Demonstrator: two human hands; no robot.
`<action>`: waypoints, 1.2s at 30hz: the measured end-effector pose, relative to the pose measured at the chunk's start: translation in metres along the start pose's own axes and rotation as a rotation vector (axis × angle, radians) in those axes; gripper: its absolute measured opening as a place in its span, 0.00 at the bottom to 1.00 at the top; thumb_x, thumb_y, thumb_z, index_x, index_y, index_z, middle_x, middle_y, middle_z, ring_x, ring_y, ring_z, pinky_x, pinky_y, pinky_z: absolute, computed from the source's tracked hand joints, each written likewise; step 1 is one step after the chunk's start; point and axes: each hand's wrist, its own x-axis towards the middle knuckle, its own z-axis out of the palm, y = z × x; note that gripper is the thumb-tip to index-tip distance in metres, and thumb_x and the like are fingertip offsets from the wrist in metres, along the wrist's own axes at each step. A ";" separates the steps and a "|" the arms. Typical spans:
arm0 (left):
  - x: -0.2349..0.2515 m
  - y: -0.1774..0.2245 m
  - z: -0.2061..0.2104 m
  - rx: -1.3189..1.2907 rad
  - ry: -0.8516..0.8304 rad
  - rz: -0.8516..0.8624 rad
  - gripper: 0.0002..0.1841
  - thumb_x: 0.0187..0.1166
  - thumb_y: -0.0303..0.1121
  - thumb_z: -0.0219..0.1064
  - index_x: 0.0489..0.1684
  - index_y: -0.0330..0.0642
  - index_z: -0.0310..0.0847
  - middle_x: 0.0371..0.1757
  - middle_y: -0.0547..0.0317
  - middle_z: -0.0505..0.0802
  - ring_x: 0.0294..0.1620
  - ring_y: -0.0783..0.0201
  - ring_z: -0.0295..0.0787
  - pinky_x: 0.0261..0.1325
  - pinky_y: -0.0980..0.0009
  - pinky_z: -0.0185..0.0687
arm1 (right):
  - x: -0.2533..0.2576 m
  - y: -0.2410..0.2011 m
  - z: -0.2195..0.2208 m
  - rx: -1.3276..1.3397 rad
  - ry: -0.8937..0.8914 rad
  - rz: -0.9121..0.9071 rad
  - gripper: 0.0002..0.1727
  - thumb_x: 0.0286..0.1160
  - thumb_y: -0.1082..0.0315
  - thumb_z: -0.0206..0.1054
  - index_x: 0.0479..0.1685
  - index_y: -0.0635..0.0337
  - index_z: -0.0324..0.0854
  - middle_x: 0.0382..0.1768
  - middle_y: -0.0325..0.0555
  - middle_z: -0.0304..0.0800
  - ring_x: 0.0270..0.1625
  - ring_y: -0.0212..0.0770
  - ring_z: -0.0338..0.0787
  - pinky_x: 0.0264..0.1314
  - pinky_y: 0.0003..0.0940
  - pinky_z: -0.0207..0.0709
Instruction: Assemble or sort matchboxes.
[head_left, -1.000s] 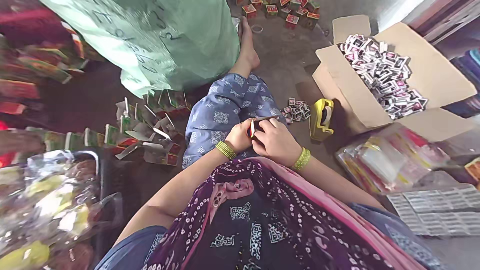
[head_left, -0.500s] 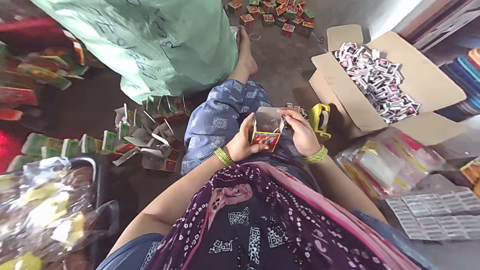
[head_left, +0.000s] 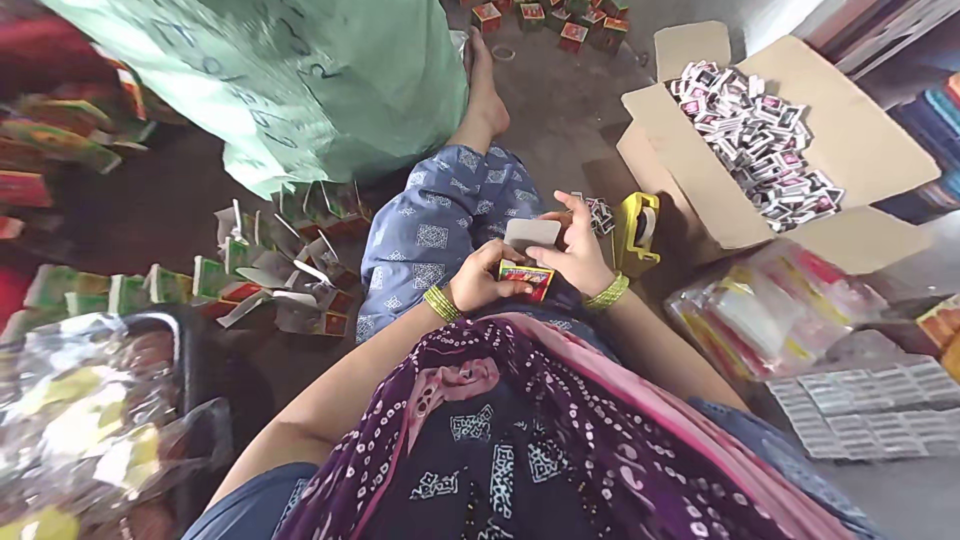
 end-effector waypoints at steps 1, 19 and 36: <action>0.000 0.001 0.000 -0.030 0.018 -0.022 0.31 0.59 0.37 0.89 0.57 0.30 0.79 0.53 0.50 0.91 0.54 0.63 0.91 0.61 0.62 0.90 | 0.000 -0.007 -0.003 0.012 -0.024 -0.023 0.51 0.60 0.73 0.82 0.87 0.55 0.54 0.54 0.49 0.89 0.52 0.42 0.93 0.54 0.42 0.91; -0.001 0.007 -0.003 -0.042 -0.032 -0.120 0.57 0.48 0.36 0.93 0.77 0.32 0.51 0.56 0.50 0.93 0.57 0.63 0.93 0.66 0.59 0.89 | -0.005 -0.027 -0.011 -0.571 -0.322 -0.606 0.09 0.77 0.66 0.73 0.47 0.60 0.95 0.51 0.47 0.97 0.58 0.40 0.95 0.69 0.36 0.86; -0.002 0.003 -0.002 -0.097 0.033 -0.211 0.56 0.45 0.36 0.94 0.75 0.34 0.53 0.54 0.51 0.93 0.54 0.63 0.94 0.61 0.61 0.91 | -0.041 -0.001 0.000 -0.753 -0.134 -0.621 0.14 0.84 0.70 0.63 0.59 0.61 0.90 0.59 0.50 0.95 0.69 0.46 0.90 0.79 0.44 0.79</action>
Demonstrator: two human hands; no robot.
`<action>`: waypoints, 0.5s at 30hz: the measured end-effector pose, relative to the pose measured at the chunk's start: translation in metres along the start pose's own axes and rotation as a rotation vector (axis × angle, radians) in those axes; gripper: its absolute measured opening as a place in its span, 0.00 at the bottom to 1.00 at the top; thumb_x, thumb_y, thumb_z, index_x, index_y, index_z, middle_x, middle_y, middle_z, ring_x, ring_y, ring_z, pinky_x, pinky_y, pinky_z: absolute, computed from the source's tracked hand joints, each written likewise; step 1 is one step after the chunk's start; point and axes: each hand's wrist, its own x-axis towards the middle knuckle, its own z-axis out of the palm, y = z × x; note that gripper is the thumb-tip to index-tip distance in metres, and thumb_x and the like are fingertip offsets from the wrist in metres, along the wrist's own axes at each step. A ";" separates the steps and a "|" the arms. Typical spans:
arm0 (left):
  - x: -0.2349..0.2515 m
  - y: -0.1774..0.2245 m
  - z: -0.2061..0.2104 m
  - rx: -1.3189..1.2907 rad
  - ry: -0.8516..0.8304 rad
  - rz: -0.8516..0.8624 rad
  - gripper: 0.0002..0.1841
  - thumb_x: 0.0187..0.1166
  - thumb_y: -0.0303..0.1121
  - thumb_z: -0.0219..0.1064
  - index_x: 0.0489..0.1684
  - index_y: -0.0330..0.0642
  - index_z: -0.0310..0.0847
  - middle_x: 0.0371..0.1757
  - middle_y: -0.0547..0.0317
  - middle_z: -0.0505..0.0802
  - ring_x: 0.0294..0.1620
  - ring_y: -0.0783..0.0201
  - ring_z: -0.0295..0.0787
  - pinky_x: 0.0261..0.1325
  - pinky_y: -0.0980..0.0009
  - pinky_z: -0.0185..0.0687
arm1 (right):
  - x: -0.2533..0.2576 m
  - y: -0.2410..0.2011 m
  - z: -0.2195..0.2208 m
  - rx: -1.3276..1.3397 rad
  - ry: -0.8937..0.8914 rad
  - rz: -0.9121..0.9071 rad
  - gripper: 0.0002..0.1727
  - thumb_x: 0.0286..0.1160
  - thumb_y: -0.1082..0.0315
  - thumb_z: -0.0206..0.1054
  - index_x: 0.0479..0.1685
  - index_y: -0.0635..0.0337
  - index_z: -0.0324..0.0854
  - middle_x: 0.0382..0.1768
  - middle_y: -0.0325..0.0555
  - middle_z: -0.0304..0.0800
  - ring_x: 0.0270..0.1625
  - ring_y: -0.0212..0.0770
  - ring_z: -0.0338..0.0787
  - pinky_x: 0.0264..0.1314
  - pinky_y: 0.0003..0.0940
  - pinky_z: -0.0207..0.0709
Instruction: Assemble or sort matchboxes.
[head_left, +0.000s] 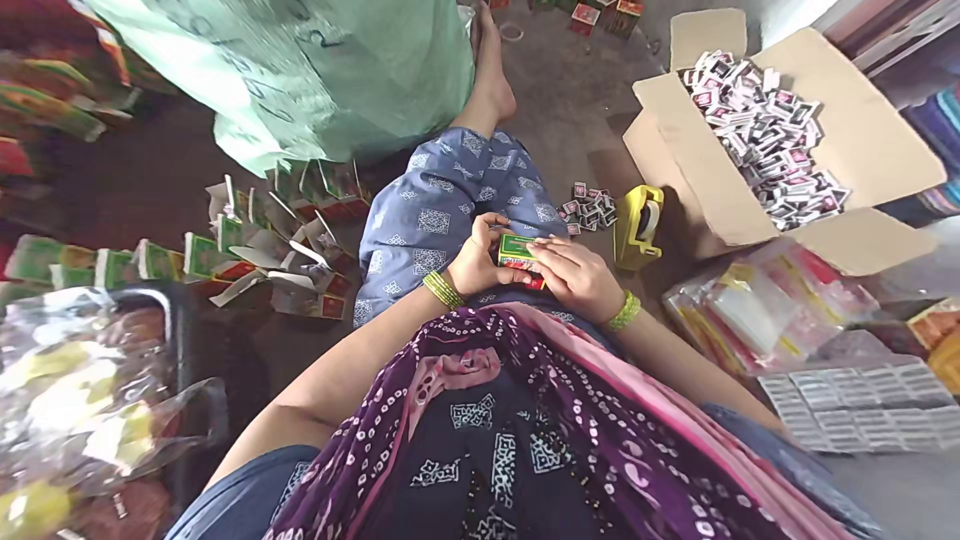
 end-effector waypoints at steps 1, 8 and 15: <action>0.000 -0.001 0.001 -0.011 -0.011 -0.006 0.56 0.44 0.35 0.94 0.75 0.34 0.53 0.54 0.51 0.93 0.54 0.63 0.94 0.62 0.61 0.91 | -0.005 -0.003 0.003 -0.016 0.012 -0.004 0.14 0.85 0.72 0.62 0.59 0.63 0.90 0.61 0.50 0.94 0.71 0.47 0.89 0.80 0.45 0.78; 0.001 -0.002 0.002 0.144 -0.004 0.171 0.35 0.59 0.40 0.88 0.63 0.30 0.76 0.64 0.43 0.87 0.64 0.58 0.87 0.68 0.60 0.85 | -0.007 0.002 -0.007 0.032 -0.024 0.048 0.15 0.86 0.70 0.62 0.64 0.64 0.87 0.64 0.50 0.92 0.73 0.45 0.88 0.80 0.43 0.79; -0.002 -0.003 -0.009 0.120 -0.009 0.151 0.12 0.76 0.35 0.71 0.51 0.38 0.84 0.70 0.47 0.84 0.73 0.56 0.81 0.73 0.56 0.81 | -0.056 0.080 -0.055 0.014 0.152 0.848 0.24 0.84 0.63 0.65 0.74 0.65 0.75 0.61 0.57 0.90 0.61 0.47 0.92 0.66 0.49 0.86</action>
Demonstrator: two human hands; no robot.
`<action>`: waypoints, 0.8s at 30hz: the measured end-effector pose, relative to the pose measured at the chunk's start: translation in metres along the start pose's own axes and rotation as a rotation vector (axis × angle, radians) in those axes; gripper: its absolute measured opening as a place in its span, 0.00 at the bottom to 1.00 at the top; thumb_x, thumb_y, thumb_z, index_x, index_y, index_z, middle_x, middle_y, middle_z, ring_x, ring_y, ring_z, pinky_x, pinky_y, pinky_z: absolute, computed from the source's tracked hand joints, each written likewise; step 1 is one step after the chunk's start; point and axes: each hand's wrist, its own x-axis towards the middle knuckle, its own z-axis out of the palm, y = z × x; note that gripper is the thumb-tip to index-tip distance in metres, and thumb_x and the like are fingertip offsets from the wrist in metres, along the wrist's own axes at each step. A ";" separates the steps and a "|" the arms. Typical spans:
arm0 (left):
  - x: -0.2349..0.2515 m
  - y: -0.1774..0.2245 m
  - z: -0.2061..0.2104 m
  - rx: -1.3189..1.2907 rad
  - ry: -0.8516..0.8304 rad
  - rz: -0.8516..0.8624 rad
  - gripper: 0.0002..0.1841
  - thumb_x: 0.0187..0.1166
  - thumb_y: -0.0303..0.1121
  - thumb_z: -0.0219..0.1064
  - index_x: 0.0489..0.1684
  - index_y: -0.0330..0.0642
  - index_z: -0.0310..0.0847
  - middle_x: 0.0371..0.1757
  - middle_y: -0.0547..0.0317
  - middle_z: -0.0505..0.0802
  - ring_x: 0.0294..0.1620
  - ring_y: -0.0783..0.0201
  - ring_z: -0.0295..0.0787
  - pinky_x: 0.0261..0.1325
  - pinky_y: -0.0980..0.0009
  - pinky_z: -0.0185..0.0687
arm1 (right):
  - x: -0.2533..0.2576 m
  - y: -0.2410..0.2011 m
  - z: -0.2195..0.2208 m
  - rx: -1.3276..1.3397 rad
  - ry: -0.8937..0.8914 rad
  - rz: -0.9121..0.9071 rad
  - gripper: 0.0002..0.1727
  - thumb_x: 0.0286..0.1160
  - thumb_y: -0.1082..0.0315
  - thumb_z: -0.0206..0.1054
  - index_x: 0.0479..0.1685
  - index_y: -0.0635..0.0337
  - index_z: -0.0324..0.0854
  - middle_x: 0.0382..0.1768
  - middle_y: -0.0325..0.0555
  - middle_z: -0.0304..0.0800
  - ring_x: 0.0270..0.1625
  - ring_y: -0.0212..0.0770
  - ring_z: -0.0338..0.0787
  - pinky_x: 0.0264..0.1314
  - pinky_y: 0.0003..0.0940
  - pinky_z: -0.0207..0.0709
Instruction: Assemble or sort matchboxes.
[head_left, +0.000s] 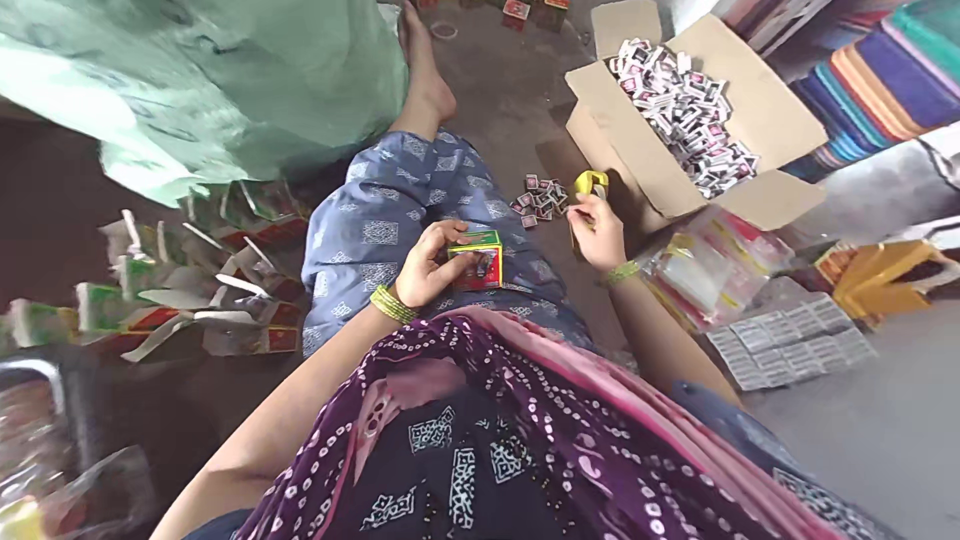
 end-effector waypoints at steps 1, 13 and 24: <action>0.000 0.000 -0.001 -0.004 -0.006 0.001 0.12 0.77 0.35 0.69 0.51 0.38 0.85 0.70 0.47 0.84 0.73 0.56 0.80 0.74 0.56 0.80 | 0.006 0.018 -0.009 -0.057 0.034 0.174 0.25 0.82 0.64 0.66 0.75 0.66 0.73 0.63 0.60 0.89 0.63 0.52 0.91 0.67 0.53 0.83; 0.006 -0.005 0.001 -0.080 -0.016 -0.029 0.09 0.81 0.34 0.66 0.51 0.41 0.84 0.68 0.51 0.86 0.66 0.58 0.85 0.65 0.58 0.86 | 0.034 0.121 -0.032 -0.123 -0.131 0.623 0.25 0.75 0.59 0.74 0.68 0.64 0.82 0.61 0.60 0.90 0.67 0.57 0.88 0.75 0.60 0.75; 0.005 -0.003 0.000 -0.054 -0.012 -0.026 0.10 0.81 0.35 0.66 0.52 0.40 0.84 0.67 0.51 0.86 0.65 0.59 0.85 0.65 0.58 0.86 | 0.017 0.104 -0.045 0.229 -0.021 0.845 0.20 0.69 0.57 0.80 0.57 0.56 0.89 0.36 0.39 0.88 0.27 0.29 0.74 0.33 0.29 0.73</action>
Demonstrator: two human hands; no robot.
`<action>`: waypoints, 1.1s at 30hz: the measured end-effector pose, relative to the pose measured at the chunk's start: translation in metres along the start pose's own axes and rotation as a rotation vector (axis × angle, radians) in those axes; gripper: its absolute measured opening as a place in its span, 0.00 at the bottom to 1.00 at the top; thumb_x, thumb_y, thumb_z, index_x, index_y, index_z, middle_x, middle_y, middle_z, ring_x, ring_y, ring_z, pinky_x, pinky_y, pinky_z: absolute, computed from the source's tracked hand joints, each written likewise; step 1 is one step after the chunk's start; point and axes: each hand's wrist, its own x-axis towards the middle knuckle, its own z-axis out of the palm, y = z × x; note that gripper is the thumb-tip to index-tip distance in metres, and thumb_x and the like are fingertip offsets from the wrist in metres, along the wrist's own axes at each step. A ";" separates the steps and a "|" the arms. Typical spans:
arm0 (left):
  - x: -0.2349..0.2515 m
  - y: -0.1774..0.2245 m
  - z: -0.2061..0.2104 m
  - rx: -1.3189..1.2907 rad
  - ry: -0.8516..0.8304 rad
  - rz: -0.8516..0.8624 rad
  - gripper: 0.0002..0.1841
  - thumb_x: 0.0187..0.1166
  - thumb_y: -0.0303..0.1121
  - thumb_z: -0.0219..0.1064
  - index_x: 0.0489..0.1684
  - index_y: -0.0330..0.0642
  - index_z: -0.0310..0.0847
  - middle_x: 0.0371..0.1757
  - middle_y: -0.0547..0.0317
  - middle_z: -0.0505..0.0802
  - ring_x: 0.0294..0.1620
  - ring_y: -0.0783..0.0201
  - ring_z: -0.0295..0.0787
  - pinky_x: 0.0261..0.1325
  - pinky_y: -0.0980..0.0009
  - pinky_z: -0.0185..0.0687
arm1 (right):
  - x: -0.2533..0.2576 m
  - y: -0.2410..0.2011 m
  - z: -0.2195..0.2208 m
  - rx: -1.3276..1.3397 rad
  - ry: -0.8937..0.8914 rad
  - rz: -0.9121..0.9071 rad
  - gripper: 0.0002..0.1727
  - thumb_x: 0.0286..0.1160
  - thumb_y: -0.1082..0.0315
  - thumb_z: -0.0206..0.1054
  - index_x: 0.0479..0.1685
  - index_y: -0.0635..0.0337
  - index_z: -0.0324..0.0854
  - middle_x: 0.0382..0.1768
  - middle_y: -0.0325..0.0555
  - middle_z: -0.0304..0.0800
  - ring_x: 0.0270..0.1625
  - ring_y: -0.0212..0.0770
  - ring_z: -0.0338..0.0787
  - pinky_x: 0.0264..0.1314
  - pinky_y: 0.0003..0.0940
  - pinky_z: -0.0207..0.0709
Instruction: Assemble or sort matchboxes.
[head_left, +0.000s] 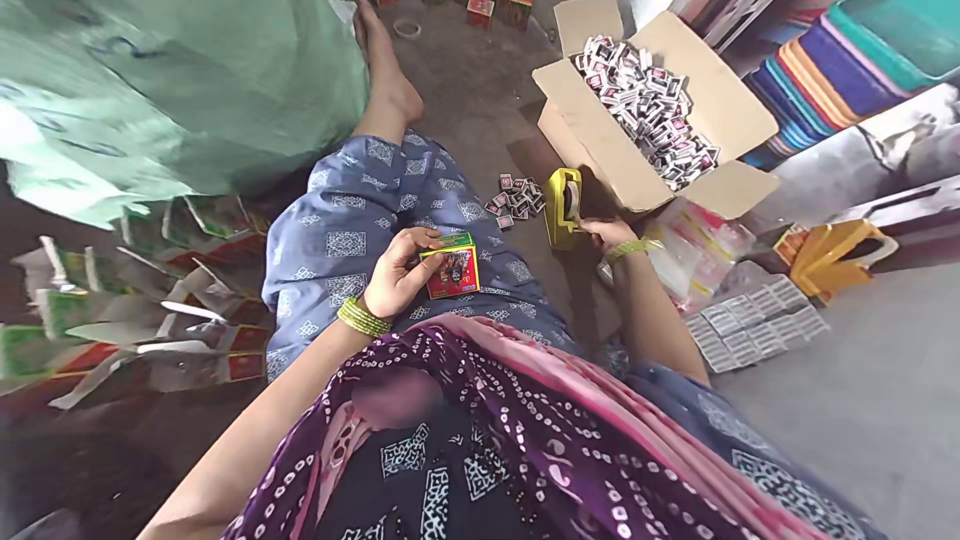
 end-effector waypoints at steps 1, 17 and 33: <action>0.000 0.000 0.000 0.002 0.000 -0.001 0.10 0.81 0.35 0.66 0.52 0.40 0.84 0.67 0.51 0.86 0.65 0.59 0.85 0.66 0.58 0.85 | -0.003 0.005 0.000 -0.016 -0.006 -0.005 0.19 0.70 0.58 0.80 0.56 0.56 0.90 0.39 0.41 0.89 0.30 0.30 0.77 0.37 0.31 0.74; -0.001 0.004 0.000 0.056 0.004 0.020 0.11 0.81 0.35 0.66 0.52 0.38 0.85 0.66 0.49 0.86 0.68 0.58 0.84 0.70 0.58 0.82 | -0.035 0.007 0.021 -0.612 0.118 -0.052 0.17 0.75 0.59 0.71 0.55 0.59 0.91 0.57 0.61 0.92 0.67 0.61 0.87 0.72 0.65 0.74; -0.002 0.005 0.003 0.087 0.067 0.002 0.12 0.84 0.33 0.62 0.53 0.33 0.84 0.66 0.46 0.87 0.67 0.59 0.85 0.71 0.60 0.83 | -0.178 -0.105 0.146 0.215 -0.696 -0.503 0.12 0.78 0.60 0.71 0.48 0.57 0.93 0.75 0.40 0.84 0.72 0.38 0.85 0.70 0.42 0.82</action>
